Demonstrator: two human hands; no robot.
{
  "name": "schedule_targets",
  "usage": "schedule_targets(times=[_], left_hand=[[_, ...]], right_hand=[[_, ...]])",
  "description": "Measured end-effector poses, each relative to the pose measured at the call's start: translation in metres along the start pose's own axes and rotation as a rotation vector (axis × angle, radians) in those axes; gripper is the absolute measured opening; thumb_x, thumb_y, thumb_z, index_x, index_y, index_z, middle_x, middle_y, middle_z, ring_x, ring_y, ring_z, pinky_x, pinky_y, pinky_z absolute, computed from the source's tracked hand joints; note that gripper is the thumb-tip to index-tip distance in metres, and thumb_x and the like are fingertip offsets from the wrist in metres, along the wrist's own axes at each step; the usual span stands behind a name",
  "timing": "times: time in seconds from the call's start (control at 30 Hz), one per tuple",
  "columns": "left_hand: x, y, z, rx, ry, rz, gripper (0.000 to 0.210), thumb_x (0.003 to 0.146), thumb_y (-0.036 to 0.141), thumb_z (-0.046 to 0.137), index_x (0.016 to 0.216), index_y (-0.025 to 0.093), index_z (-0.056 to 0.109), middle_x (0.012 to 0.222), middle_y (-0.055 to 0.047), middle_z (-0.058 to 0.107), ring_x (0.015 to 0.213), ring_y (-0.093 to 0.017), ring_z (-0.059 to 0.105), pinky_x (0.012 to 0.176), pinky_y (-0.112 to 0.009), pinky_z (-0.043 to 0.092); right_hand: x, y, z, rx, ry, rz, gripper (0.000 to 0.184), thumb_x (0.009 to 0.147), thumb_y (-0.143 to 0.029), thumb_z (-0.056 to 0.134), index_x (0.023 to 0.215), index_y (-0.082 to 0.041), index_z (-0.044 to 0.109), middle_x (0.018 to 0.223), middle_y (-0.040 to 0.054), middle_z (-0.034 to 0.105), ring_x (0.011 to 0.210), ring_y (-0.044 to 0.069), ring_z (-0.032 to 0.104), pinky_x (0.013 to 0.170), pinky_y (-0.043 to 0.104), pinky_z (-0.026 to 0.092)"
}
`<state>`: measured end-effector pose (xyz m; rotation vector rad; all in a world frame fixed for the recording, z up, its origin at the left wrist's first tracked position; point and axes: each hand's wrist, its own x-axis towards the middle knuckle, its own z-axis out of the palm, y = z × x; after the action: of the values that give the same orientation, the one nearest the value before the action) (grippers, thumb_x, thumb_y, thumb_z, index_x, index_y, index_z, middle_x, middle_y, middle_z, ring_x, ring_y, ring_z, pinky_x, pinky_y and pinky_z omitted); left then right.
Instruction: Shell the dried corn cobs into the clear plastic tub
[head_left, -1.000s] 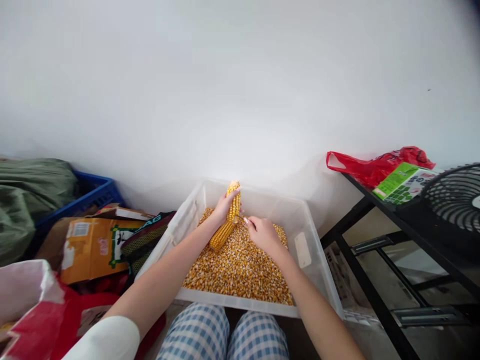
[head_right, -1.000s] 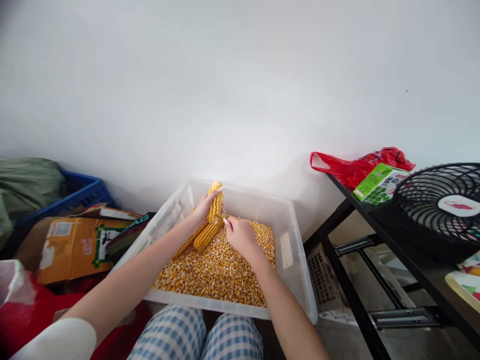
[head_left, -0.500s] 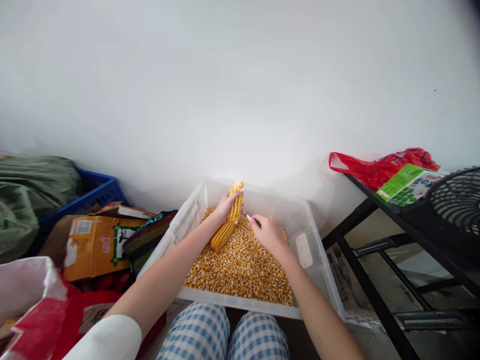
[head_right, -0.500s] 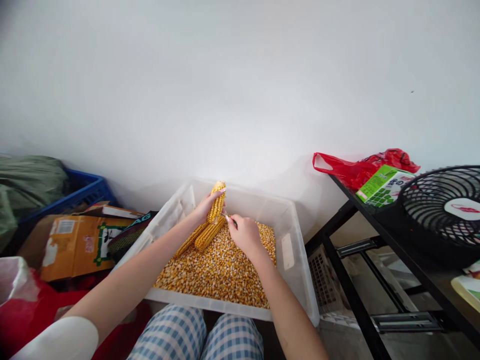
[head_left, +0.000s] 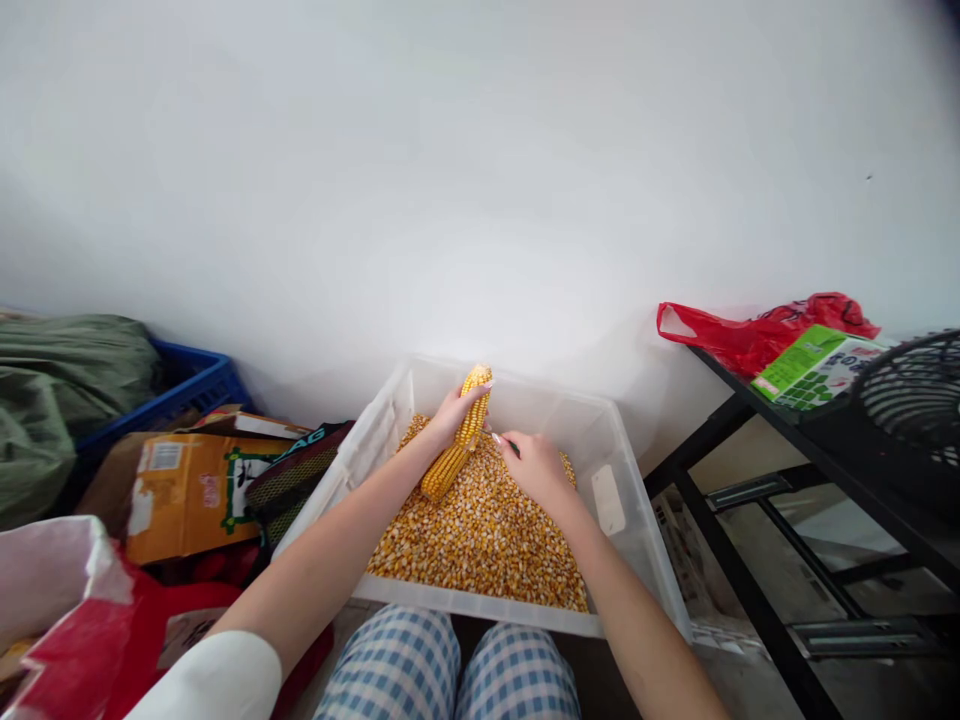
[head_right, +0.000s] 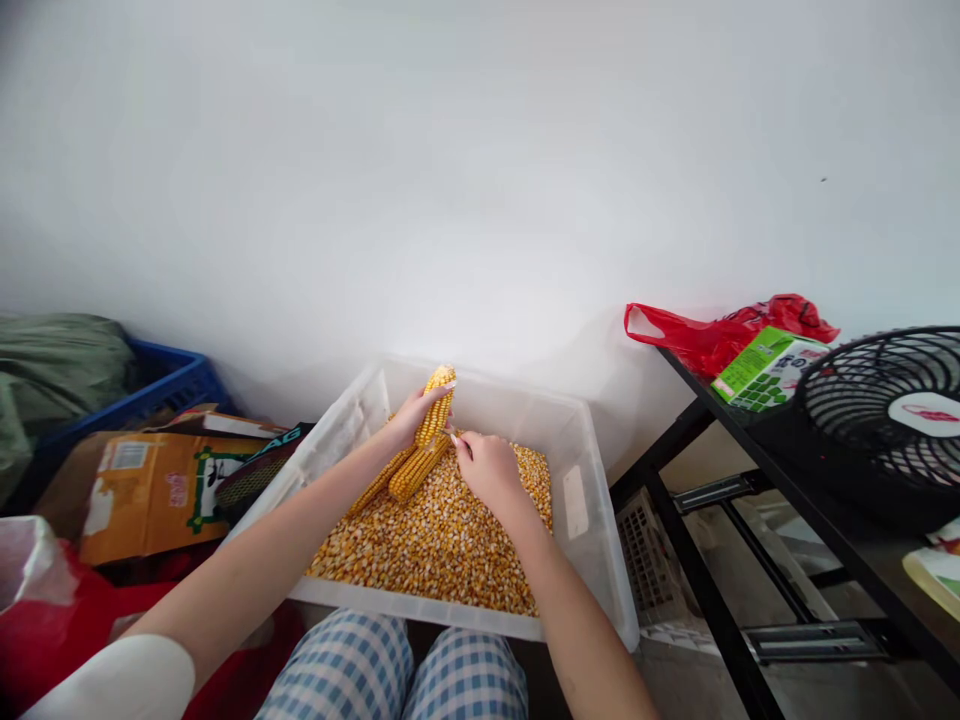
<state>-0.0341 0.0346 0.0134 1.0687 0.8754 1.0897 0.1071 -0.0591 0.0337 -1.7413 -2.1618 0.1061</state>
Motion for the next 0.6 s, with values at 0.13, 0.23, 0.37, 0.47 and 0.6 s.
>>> schedule_targets(times=[0.13, 0.23, 0.37, 0.47, 0.6], left_hand=[[0.0001, 0.0007, 0.0003, -0.003, 0.000, -0.004, 0.043, 0.066, 0.052, 0.061, 0.086, 0.016, 0.049, 0.059, -0.002, 0.057, 0.042, -0.015, 0.056, 0.040, -0.025, 0.044], [0.0003, 0.0002, 0.0002, 0.000, 0.001, -0.009, 0.043, 0.066, 0.051, 0.062, 0.086, 0.016, 0.049, 0.059, -0.002, 0.057, 0.042, -0.014, 0.055, 0.041, -0.025, 0.044], [0.0008, -0.0010, -0.0005, 0.009, -0.002, 0.002, 0.044, 0.066, 0.052, 0.062, 0.087, 0.016, 0.049, 0.060, -0.002, 0.058, 0.043, -0.015, 0.056, 0.041, -0.025, 0.044], [0.0012, -0.0013, -0.0008, 0.012, -0.002, 0.001, 0.045, 0.065, 0.054, 0.062, 0.086, 0.016, 0.048, 0.059, -0.002, 0.058, 0.042, -0.015, 0.056, 0.040, -0.024, 0.044], [0.0011, -0.0006, -0.0003, 0.003, -0.001, 0.001, 0.043, 0.066, 0.052, 0.062, 0.085, 0.016, 0.049, 0.060, -0.002, 0.058, 0.043, -0.014, 0.056, 0.042, -0.025, 0.045]], right_hand=[[0.0004, -0.0001, 0.0000, -0.004, -0.012, 0.005, 0.037, 0.092, -0.039, 0.033, 0.094, -0.022, 0.066, 0.080, 0.0046, 0.067, 0.070, 0.014, 0.060, 0.057, 0.023, 0.031], [0.0008, -0.0003, 0.0008, 0.006, -0.012, 0.000, 0.036, 0.092, -0.038, 0.033, 0.093, -0.022, 0.065, 0.081, 0.0044, 0.067, 0.071, 0.014, 0.060, 0.058, 0.022, 0.031], [0.0005, -0.0007, 0.0004, 0.012, -0.012, 0.005, 0.036, 0.091, -0.037, 0.033, 0.093, -0.022, 0.065, 0.081, 0.0046, 0.067, 0.071, 0.014, 0.060, 0.059, 0.022, 0.032], [0.0000, -0.0009, -0.0008, 0.012, -0.022, 0.014, 0.036, 0.092, -0.037, 0.033, 0.093, -0.021, 0.066, 0.081, 0.0053, 0.067, 0.071, 0.014, 0.060, 0.059, 0.022, 0.032], [-0.0002, -0.0010, -0.0022, 0.009, -0.020, 0.014, 0.037, 0.091, -0.038, 0.033, 0.091, -0.021, 0.066, 0.080, 0.0051, 0.067, 0.070, 0.014, 0.059, 0.058, 0.022, 0.031]])
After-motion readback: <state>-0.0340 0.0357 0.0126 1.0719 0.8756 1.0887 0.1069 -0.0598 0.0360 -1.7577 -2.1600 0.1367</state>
